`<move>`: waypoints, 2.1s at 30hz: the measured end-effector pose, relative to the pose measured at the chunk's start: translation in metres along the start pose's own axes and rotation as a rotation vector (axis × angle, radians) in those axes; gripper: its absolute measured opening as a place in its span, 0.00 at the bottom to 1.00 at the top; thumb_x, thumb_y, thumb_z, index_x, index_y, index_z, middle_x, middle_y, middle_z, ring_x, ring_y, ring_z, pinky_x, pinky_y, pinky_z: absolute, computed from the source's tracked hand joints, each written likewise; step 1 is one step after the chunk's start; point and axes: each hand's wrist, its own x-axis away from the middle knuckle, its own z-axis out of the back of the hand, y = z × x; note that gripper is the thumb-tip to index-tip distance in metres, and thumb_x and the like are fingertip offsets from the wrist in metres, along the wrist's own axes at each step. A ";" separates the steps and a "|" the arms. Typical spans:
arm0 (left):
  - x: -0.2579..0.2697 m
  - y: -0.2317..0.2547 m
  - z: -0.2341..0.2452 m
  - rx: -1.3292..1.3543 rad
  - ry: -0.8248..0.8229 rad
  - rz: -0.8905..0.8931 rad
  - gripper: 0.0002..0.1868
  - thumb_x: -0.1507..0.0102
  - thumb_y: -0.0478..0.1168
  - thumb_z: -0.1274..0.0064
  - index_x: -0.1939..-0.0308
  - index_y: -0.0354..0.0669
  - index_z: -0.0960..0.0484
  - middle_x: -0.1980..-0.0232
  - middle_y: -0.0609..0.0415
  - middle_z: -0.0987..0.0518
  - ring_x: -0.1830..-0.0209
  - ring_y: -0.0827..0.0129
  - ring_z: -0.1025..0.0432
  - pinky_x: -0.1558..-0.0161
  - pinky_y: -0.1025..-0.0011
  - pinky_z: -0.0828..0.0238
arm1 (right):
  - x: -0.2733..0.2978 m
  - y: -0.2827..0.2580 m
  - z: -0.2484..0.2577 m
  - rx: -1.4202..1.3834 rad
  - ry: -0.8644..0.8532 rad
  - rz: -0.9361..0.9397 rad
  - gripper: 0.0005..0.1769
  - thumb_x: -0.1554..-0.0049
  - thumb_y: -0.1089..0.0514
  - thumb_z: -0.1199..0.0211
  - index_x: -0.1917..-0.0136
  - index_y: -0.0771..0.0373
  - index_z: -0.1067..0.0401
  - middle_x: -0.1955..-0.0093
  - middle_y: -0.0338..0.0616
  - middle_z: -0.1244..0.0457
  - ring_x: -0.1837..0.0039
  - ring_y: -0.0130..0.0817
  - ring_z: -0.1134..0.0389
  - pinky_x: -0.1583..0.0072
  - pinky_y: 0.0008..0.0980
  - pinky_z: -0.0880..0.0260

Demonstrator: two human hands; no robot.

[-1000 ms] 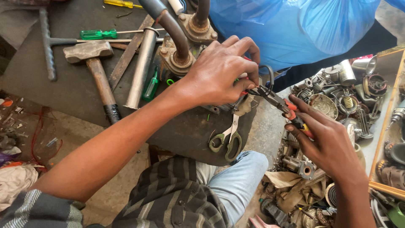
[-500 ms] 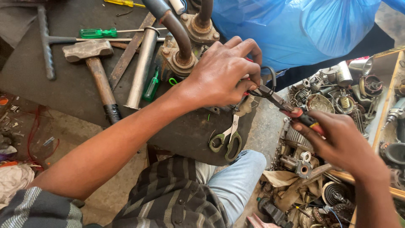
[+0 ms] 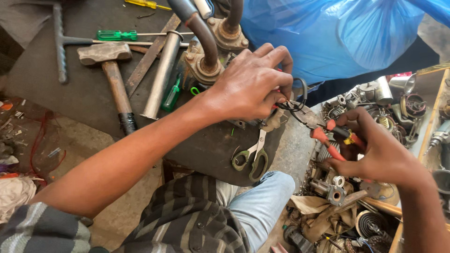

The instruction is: The person uses pliers to strip and twist wires on a small red electrical component. They then use scissors to cut a rubber band and continue adjusting the wires by hand.

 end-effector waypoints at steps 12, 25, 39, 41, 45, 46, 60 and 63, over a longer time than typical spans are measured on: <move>0.000 -0.001 -0.003 -0.035 -0.019 0.023 0.03 0.48 0.38 0.36 0.70 0.50 0.13 0.50 0.56 0.25 0.47 0.60 0.31 0.53 0.56 0.33 | 0.037 -0.053 -0.026 0.820 0.727 0.642 0.34 0.56 0.39 0.25 0.44 0.60 0.29 0.41 0.45 0.29 0.48 0.40 0.27 0.49 0.39 0.27; 0.002 0.001 -0.002 -0.043 0.018 -0.010 0.04 0.47 0.38 0.34 0.71 0.53 0.14 0.51 0.57 0.30 0.46 0.62 0.33 0.51 0.57 0.35 | 0.040 -0.024 -0.035 0.287 0.415 0.369 0.21 0.42 0.56 0.34 0.36 0.61 0.30 0.48 0.51 0.30 0.53 0.35 0.27 0.53 0.37 0.27; 0.005 0.002 0.002 -0.034 0.059 -0.061 0.06 0.48 0.38 0.35 0.70 0.53 0.16 0.51 0.56 0.32 0.46 0.61 0.34 0.53 0.57 0.36 | 0.014 0.014 -0.040 -1.119 -0.429 0.190 0.27 0.34 0.54 0.44 0.26 0.68 0.40 0.55 0.57 0.28 0.62 0.35 0.25 0.62 0.31 0.23; 0.005 0.001 0.002 -0.041 0.043 -0.056 0.06 0.48 0.38 0.34 0.70 0.52 0.16 0.51 0.56 0.32 0.46 0.60 0.34 0.53 0.57 0.36 | 0.017 0.016 -0.045 -0.782 -0.285 0.015 0.30 0.46 0.58 0.39 0.31 0.68 0.36 0.59 0.53 0.29 0.63 0.37 0.25 0.60 0.37 0.21; 0.005 0.001 0.001 -0.011 0.034 -0.037 0.05 0.47 0.38 0.34 0.71 0.54 0.15 0.51 0.57 0.30 0.45 0.61 0.34 0.52 0.57 0.36 | 0.035 0.011 -0.057 -0.602 -0.083 -0.014 0.30 0.47 0.56 0.35 0.32 0.64 0.29 0.57 0.51 0.28 0.60 0.34 0.25 0.58 0.35 0.26; 0.005 0.001 0.000 -0.016 0.029 -0.034 0.05 0.47 0.38 0.34 0.71 0.54 0.15 0.51 0.57 0.30 0.46 0.61 0.34 0.52 0.57 0.36 | 0.041 0.008 -0.059 -0.535 0.000 0.018 0.29 0.46 0.56 0.33 0.31 0.64 0.27 0.55 0.50 0.29 0.59 0.32 0.28 0.57 0.34 0.29; 0.000 0.001 -0.001 -0.003 -0.007 0.011 0.03 0.47 0.40 0.34 0.72 0.51 0.14 0.53 0.57 0.29 0.48 0.61 0.33 0.54 0.58 0.34 | 0.055 -0.060 -0.064 0.388 0.675 0.306 0.21 0.43 0.55 0.29 0.37 0.60 0.22 0.28 0.44 0.34 0.37 0.44 0.31 0.37 0.42 0.32; 0.000 0.002 -0.001 -0.011 -0.012 0.029 0.04 0.48 0.40 0.34 0.73 0.51 0.14 0.54 0.56 0.29 0.48 0.61 0.33 0.55 0.56 0.35 | 0.055 -0.064 -0.062 0.444 0.675 0.317 0.22 0.44 0.54 0.28 0.37 0.60 0.22 0.28 0.44 0.34 0.37 0.45 0.31 0.37 0.43 0.31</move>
